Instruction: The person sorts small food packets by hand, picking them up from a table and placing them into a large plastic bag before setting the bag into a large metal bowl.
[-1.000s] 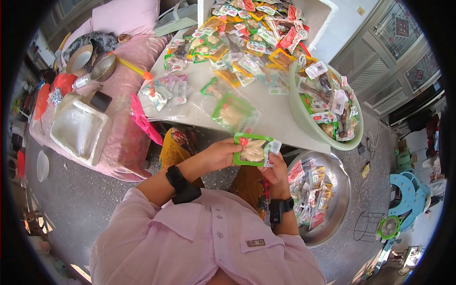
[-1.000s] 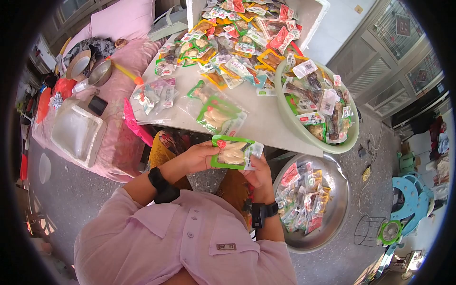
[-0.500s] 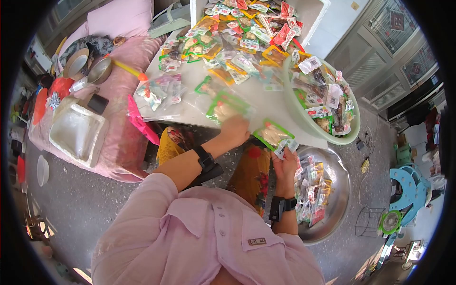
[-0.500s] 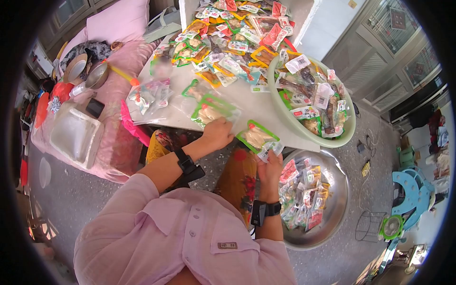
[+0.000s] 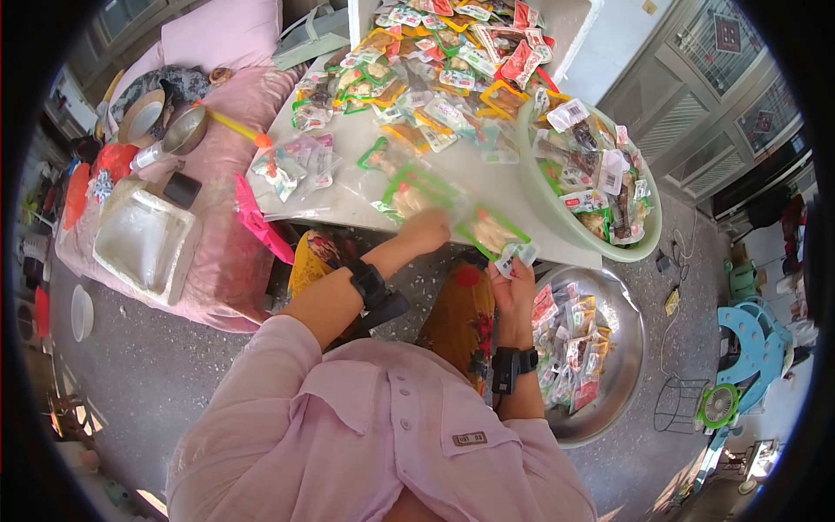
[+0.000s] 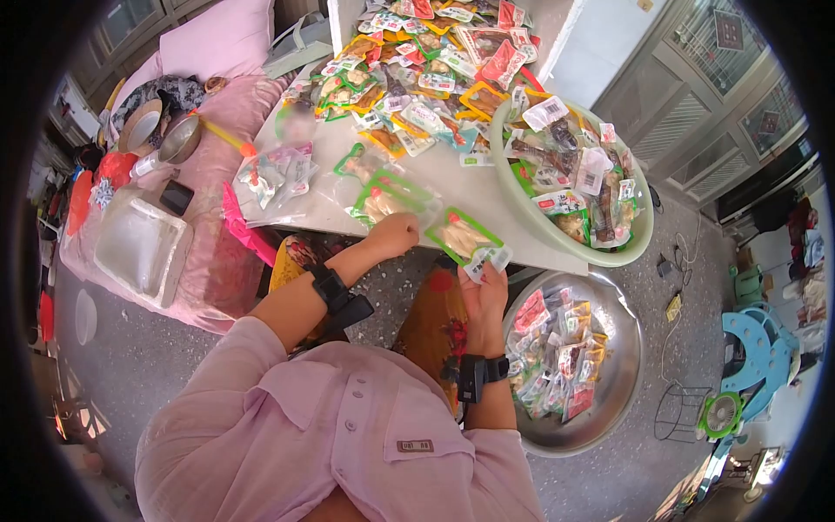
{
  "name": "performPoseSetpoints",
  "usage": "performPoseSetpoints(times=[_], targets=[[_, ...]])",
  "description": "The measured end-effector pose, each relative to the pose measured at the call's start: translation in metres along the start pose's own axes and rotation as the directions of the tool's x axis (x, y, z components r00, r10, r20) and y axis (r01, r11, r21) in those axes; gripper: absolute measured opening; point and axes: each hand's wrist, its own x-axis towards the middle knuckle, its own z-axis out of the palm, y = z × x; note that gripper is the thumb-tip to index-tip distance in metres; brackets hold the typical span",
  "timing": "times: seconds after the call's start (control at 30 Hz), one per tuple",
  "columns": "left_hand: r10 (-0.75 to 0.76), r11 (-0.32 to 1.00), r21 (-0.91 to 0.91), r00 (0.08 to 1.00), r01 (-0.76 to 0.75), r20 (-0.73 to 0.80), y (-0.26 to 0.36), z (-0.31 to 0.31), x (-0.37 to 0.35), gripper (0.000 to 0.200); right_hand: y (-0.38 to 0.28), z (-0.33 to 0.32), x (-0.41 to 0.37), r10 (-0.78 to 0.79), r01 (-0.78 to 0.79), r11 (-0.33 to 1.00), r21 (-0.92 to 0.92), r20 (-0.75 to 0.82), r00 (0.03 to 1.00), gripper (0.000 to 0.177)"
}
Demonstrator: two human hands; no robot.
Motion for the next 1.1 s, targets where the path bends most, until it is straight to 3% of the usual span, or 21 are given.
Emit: performPoseSetpoints(times=[0.1,0.2,0.4,0.5,0.6,0.7,0.8,0.83,0.87,0.93,1.03,1.1], targets=[[-0.19,0.961,-0.164,0.961,0.224,0.202,0.01,-0.013,0.002,0.011,0.0,-0.002,-0.003,0.016,-0.016,0.999,-0.033,-0.022,1.0,0.027],[-0.135,0.948,-0.262,0.975,0.18,0.177,0.004,-0.012,0.003,0.012,0.001,-0.005,-0.002,0.035,-0.035,0.999,0.02,0.015,0.999,0.027],[-0.174,0.869,-0.45,0.978,0.208,0.115,0.006,-0.017,-0.001,0.013,0.009,-0.006,0.003,0.111,-0.113,0.993,0.023,0.058,0.992,0.026],[-0.09,0.922,-0.379,0.996,0.084,0.003,0.006,-0.013,-0.005,0.012,0.014,0.004,0.003,0.126,-0.127,0.992,0.015,0.065,0.99,0.025],[0.239,0.971,0.086,0.935,-0.224,-0.261,0.011,-0.005,-0.011,0.011,0.019,0.024,0.006,0.117,-0.118,0.993,0.026,0.015,0.993,0.024],[0.284,0.953,0.179,0.926,-0.245,-0.248,0.025,-0.008,-0.013,0.009,0.038,0.035,0.026,0.133,-0.131,0.987,0.092,-0.009,0.991,0.023],[0.343,0.924,0.268,0.898,-0.271,-0.274,0.031,-0.009,-0.015,0.007,0.055,0.051,0.04,0.113,-0.118,0.993,0.023,0.137,0.984,0.021],[0.363,0.916,0.28,0.891,-0.288,-0.273,0.032,-0.011,-0.018,0.007,0.06,0.055,0.042,0.072,-0.05,0.992,-0.119,0.187,0.98,0.019],[0.383,0.907,0.292,0.883,-0.304,-0.271,0.033,-0.014,-0.021,0.006,0.058,0.056,0.04,0.116,-0.07,0.953,-0.295,0.141,0.983,0.018],[0.423,0.885,0.326,0.866,-0.333,-0.265,0.03,-0.017,-0.026,0.006,0.043,0.071,0.023,0.175,-0.119,0.782,-0.612,0.031,0.984,0.016],[0.477,0.847,0.384,0.843,-0.367,-0.249,0.024,-0.018,-0.032,0.006,0.03,0.047,0.034,0.272,-0.125,0.603,-0.788,0.056,0.961,0.012],[0.511,0.821,0.418,0.828,-0.39,-0.231,0.022,-0.018,-0.034,0.007,0.024,0.044,0.034,0.29,-0.136,0.602,-0.787,0.057,0.955,0.009]])
